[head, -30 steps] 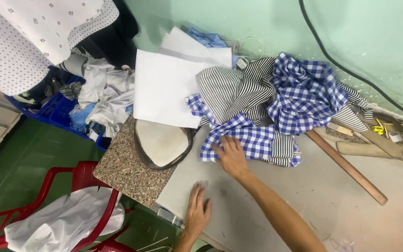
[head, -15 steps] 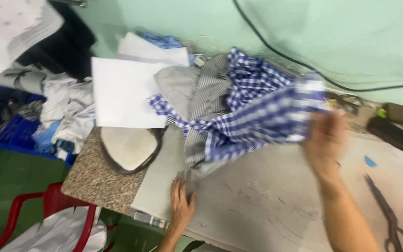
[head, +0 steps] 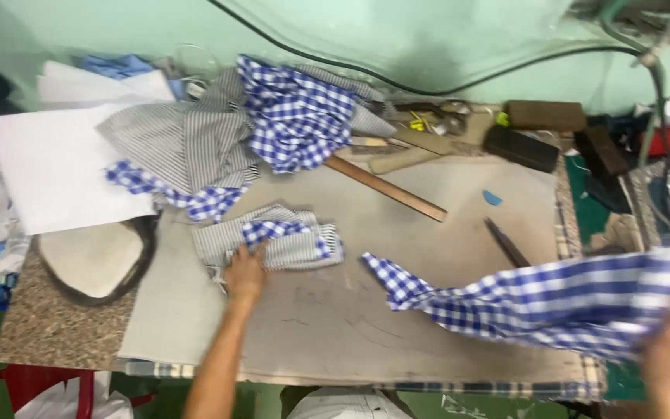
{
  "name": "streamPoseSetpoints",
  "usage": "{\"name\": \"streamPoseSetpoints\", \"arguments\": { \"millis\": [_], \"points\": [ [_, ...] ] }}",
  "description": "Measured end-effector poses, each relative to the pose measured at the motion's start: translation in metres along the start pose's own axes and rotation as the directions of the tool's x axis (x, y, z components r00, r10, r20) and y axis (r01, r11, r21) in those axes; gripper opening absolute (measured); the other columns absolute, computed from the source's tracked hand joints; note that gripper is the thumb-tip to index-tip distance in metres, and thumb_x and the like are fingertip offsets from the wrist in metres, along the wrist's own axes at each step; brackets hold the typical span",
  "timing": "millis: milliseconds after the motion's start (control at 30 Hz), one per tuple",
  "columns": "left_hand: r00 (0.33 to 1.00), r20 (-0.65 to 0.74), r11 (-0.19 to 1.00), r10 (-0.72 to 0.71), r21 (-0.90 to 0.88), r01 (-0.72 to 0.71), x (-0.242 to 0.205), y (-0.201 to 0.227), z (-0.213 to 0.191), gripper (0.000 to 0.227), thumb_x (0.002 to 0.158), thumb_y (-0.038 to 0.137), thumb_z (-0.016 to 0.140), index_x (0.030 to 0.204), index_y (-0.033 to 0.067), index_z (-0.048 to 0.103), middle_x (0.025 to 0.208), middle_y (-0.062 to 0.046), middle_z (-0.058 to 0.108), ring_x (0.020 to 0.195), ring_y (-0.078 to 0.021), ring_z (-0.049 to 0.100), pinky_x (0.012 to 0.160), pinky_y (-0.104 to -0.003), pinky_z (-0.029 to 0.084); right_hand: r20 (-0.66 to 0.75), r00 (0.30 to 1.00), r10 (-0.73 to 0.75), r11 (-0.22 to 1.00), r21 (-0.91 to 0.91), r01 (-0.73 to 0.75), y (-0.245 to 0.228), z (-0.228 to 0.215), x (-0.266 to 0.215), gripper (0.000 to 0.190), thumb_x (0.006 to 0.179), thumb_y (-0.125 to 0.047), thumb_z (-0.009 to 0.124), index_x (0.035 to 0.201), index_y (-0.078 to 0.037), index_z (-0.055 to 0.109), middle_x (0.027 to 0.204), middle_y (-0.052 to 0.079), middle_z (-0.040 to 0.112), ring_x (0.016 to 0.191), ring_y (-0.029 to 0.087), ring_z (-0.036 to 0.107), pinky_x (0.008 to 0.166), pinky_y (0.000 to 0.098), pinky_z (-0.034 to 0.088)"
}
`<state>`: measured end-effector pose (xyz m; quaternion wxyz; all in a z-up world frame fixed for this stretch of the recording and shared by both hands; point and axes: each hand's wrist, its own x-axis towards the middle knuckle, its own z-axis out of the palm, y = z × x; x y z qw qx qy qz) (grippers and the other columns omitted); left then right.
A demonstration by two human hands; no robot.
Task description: The person cuts a blue and white checkered fabric with shears, folds it, and irons it on a work table. The person repeats cutting and folding actions, handling the fabric and using an iron to press the material.
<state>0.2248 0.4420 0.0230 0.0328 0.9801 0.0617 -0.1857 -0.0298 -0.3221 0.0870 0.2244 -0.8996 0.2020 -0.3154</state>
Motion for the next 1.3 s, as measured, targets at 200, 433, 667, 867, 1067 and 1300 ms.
{"name": "streamPoseSetpoints", "arguments": {
  "millis": [200,433,667,867,1067,1300],
  "points": [
    [0.859,-0.483,0.984,-0.168,-0.029,0.176,0.053,-0.022,-0.082,0.044,0.086,0.017,0.065,0.130,0.0126,0.064,0.106,-0.015,0.067,0.096,-0.0395,0.069,0.072,-0.052,0.057,0.333,0.897,0.293,0.902,0.214,-0.374,-0.173,-0.008,0.007,0.014,0.118,-0.013,0.056,0.118,0.000,0.058,0.100,0.014,0.060,0.082,0.024,0.056,0.064,0.0378,0.047],
    [0.928,-0.369,0.786,-0.059,-0.590,-0.185,-0.055,0.089,-0.084,0.067,0.091,0.057,0.060,0.144,0.0146,0.057,0.141,-0.006,0.064,0.084,-0.0263,0.069,0.086,-0.042,0.050,0.239,0.965,-0.110,0.953,0.300,0.035,-0.258,0.050,0.029,0.017,0.111,-0.004,0.053,0.128,-0.003,0.059,0.114,0.019,0.066,0.095,0.031,0.066,0.079,0.0413,0.059],
    [0.867,0.453,-0.183,0.205,-0.853,0.489,-0.150,0.091,-0.024,0.086,0.091,0.070,0.031,0.151,0.0088,0.045,0.139,-0.018,0.060,0.117,-0.0321,0.060,0.095,-0.048,0.049,0.024,0.317,-0.948,0.227,0.749,0.622,-0.459,0.120,-0.145,0.024,0.107,-0.024,0.053,0.122,-0.010,0.065,0.138,0.017,0.065,0.125,0.037,0.063,0.103,0.0523,0.047],
    [0.718,0.690,-0.308,-0.092,-0.705,0.639,-0.170,0.004,-0.101,0.080,0.100,0.063,0.028,0.161,0.0119,0.032,0.166,-0.014,0.039,0.153,-0.0312,0.038,0.125,-0.051,0.029,0.140,0.730,-0.669,0.620,0.648,0.443,-0.254,0.192,-0.184,0.024,0.101,-0.012,0.052,0.119,-0.007,0.068,0.121,0.014,0.069,0.112,0.035,0.064,0.098,0.0479,0.048],
    [0.740,0.661,0.620,-0.124,-0.530,0.578,-0.144,-0.022,-0.061,0.096,0.081,0.058,0.059,0.163,0.0211,0.025,0.168,-0.006,0.034,0.153,-0.0308,0.039,0.128,-0.056,0.030,0.127,0.949,-0.289,0.917,-0.247,0.312,-0.100,0.168,-0.074,0.042,0.080,-0.002,0.056,0.120,-0.006,0.068,0.108,0.015,0.066,0.093,0.036,0.058,0.085,0.0435,0.047],
    [0.959,0.266,0.506,-0.099,-0.816,0.279,-0.141,0.097,-0.098,0.034,0.091,0.021,0.071,0.119,0.0040,0.076,0.115,-0.015,0.080,0.104,-0.0291,0.073,0.093,-0.041,0.055,0.536,0.842,-0.062,0.979,-0.131,0.155,-0.053,0.195,0.001,0.034,0.100,-0.016,0.055,0.131,-0.003,0.059,0.109,0.021,0.055,0.097,0.041,0.051,0.083,0.0526,0.048]
  ]
}}
